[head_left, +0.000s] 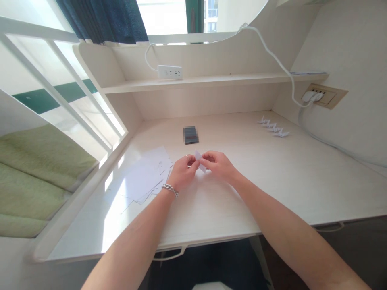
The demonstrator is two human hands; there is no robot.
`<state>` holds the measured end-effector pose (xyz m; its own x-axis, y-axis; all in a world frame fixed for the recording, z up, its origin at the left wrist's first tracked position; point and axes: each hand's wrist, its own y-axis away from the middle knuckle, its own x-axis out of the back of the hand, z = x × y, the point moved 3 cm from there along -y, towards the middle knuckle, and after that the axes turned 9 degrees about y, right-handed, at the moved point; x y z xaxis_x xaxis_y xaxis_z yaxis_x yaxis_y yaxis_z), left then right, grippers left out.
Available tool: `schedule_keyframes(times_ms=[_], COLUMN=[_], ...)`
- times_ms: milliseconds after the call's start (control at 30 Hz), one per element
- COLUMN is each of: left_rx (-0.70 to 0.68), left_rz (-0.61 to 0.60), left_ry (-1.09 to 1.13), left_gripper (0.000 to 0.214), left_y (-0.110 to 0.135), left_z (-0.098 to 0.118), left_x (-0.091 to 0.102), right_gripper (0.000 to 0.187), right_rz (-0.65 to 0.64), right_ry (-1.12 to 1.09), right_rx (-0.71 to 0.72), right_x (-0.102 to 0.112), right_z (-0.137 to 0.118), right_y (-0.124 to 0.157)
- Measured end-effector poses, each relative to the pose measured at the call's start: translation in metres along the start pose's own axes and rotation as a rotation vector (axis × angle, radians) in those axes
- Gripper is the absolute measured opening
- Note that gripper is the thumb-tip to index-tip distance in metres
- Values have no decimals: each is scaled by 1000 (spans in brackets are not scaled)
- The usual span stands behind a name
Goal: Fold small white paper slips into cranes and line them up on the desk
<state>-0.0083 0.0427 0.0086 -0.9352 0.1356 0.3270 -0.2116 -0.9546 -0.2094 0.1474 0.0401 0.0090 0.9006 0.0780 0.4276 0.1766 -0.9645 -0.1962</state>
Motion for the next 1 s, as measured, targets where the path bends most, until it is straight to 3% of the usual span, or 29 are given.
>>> schedule_keyframes(times_ms=[100, 267, 567, 1000], left_rx=[-8, 1, -21, -41], left_rz=[-1, 64, 118, 120], left_ry=[-50, 49, 212, 161], left_gripper=[19, 22, 21, 17], left_y=[2, 1, 1, 1], left_z=[4, -3, -1, 1], left_x=[-2, -4, -1, -3], right_gripper=[17, 19, 11, 10], right_rz=[15, 55, 276, 319], right_ry=[-5, -102, -4, 2], right_rx=[-2, -40, 43, -14], right_x=[1, 1, 4, 3], right_z=[-1, -2, -6, -6], right_y=[0, 0, 4, 3])
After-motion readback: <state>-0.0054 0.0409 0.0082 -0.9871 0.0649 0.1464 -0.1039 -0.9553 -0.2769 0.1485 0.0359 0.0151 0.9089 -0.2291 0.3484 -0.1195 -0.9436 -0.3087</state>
